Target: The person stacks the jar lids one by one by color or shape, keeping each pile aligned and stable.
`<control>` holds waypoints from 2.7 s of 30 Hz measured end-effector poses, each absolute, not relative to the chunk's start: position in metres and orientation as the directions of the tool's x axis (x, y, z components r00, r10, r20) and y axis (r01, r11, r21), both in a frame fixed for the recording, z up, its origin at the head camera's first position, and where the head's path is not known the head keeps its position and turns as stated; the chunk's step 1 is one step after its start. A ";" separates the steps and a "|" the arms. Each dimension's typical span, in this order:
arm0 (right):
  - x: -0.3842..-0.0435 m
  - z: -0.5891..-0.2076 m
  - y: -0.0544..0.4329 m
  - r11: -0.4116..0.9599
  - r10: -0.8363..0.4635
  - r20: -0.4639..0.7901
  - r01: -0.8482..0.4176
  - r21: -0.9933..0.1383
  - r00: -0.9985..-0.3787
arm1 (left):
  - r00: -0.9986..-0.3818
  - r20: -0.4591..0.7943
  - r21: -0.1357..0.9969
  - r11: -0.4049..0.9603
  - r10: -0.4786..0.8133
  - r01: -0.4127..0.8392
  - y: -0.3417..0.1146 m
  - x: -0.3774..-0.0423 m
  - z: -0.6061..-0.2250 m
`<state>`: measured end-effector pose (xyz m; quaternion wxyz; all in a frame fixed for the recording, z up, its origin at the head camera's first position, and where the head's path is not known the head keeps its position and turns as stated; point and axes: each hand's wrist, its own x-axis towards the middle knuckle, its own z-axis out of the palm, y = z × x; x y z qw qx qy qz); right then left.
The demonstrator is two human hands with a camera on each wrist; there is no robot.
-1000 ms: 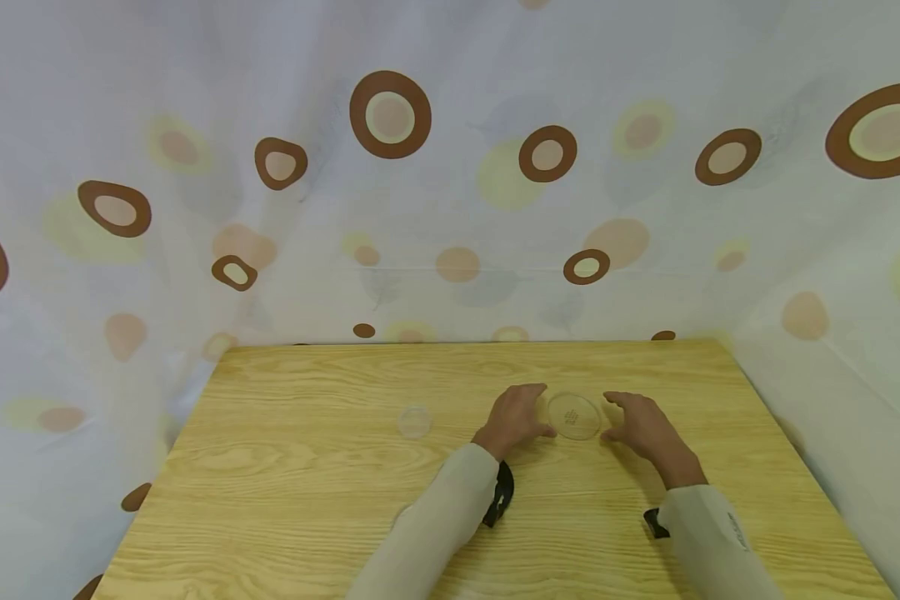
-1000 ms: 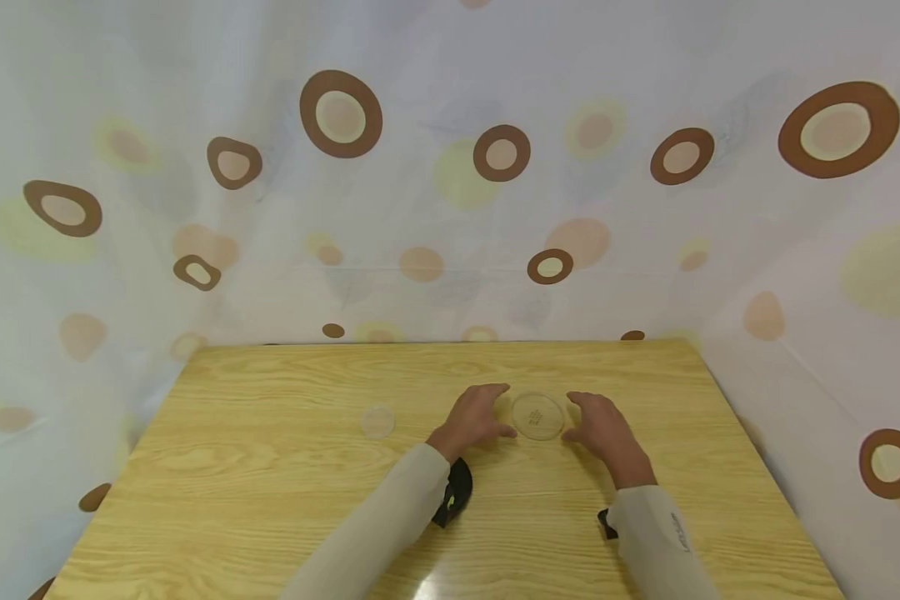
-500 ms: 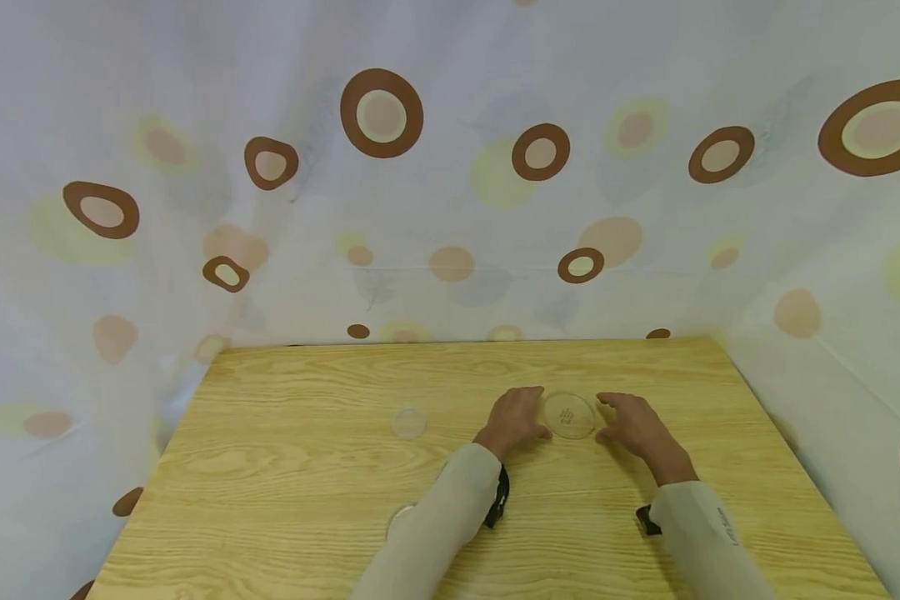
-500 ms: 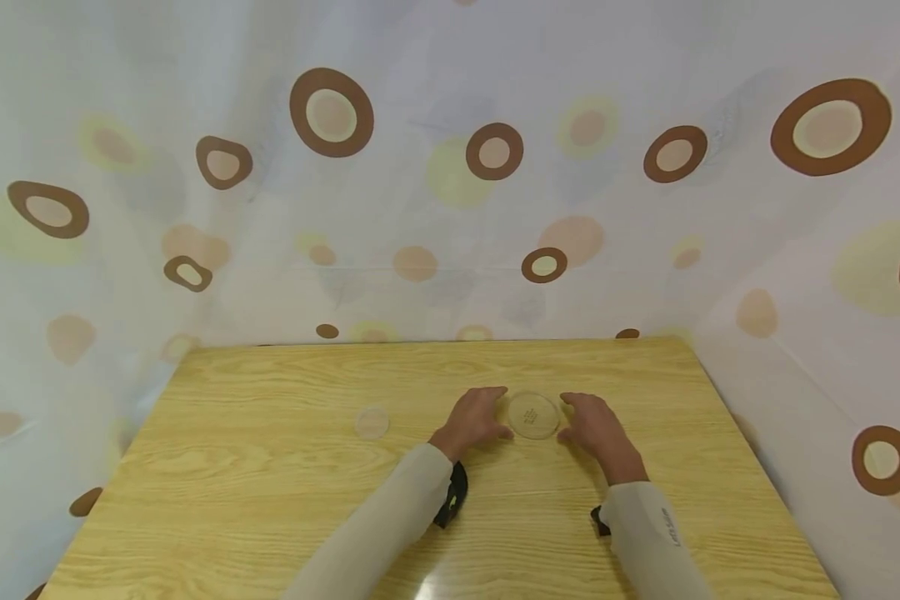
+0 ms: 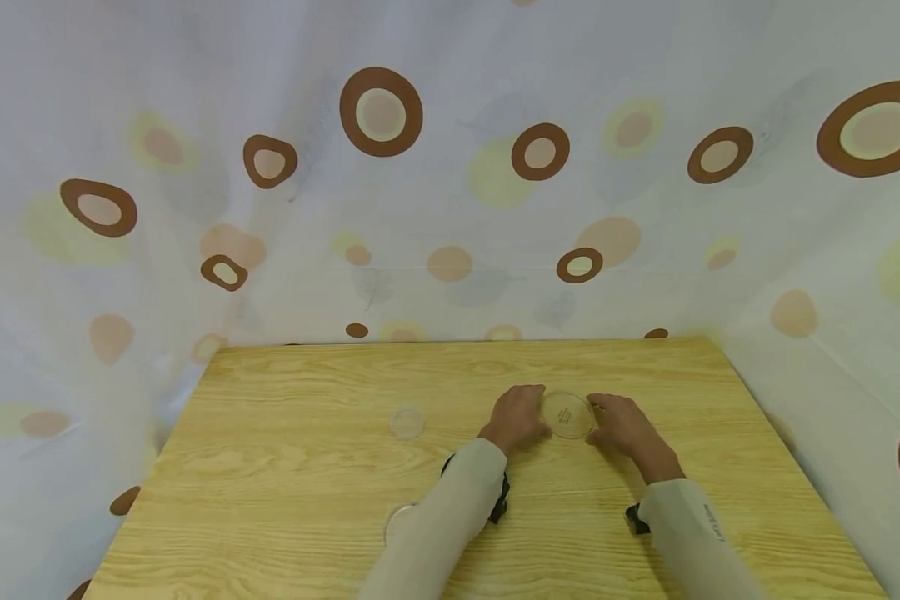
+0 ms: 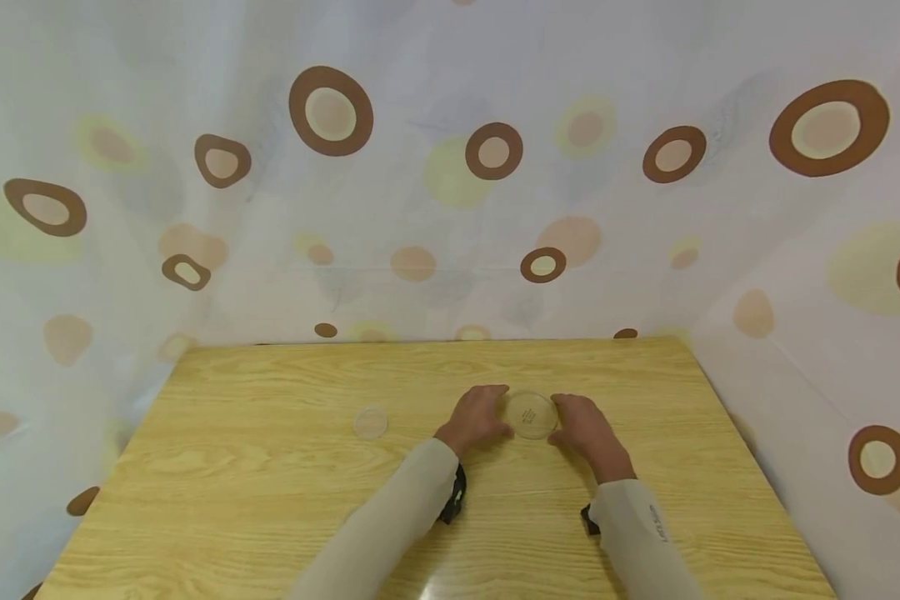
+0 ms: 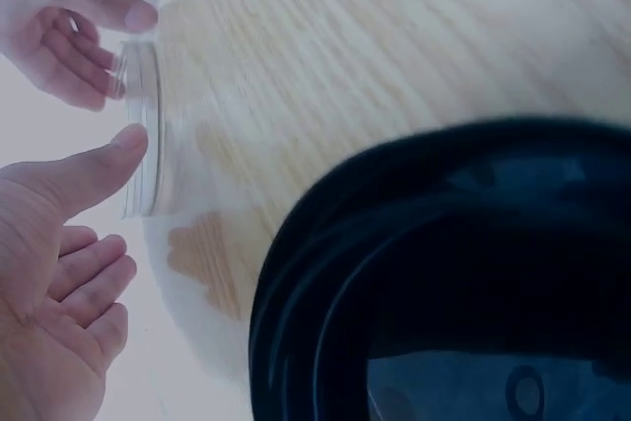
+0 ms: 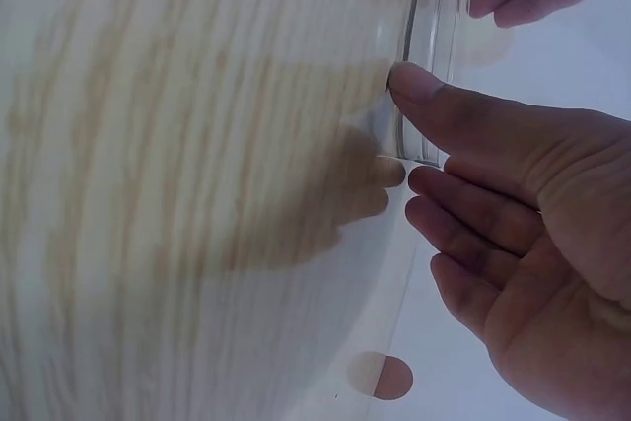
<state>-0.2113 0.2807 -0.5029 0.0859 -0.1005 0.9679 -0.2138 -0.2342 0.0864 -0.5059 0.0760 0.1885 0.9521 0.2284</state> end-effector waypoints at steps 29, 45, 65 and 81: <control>-0.211 -0.500 0.274 0.889 -0.217 -0.117 -0.147 -0.433 -0.969 | -0.913 -0.066 0.519 0.795 0.402 0.313 0.088 -0.235 -0.509; -0.200 -0.488 0.274 0.874 -0.239 -0.084 -0.176 -0.453 -0.967 | -0.888 -0.024 0.497 0.776 0.459 0.388 0.079 -0.234 -0.499; -0.180 -0.467 0.267 0.867 -0.245 -0.051 -0.195 -0.459 -0.968 | -0.827 0.019 0.510 0.706 0.563 0.492 0.058 -0.224 -0.481; -0.163 -0.466 0.252 0.851 -0.259 -0.061 -0.198 -0.486 -0.964 | -0.791 -0.010 0.451 0.708 0.612 0.543 0.043 -0.214 -0.475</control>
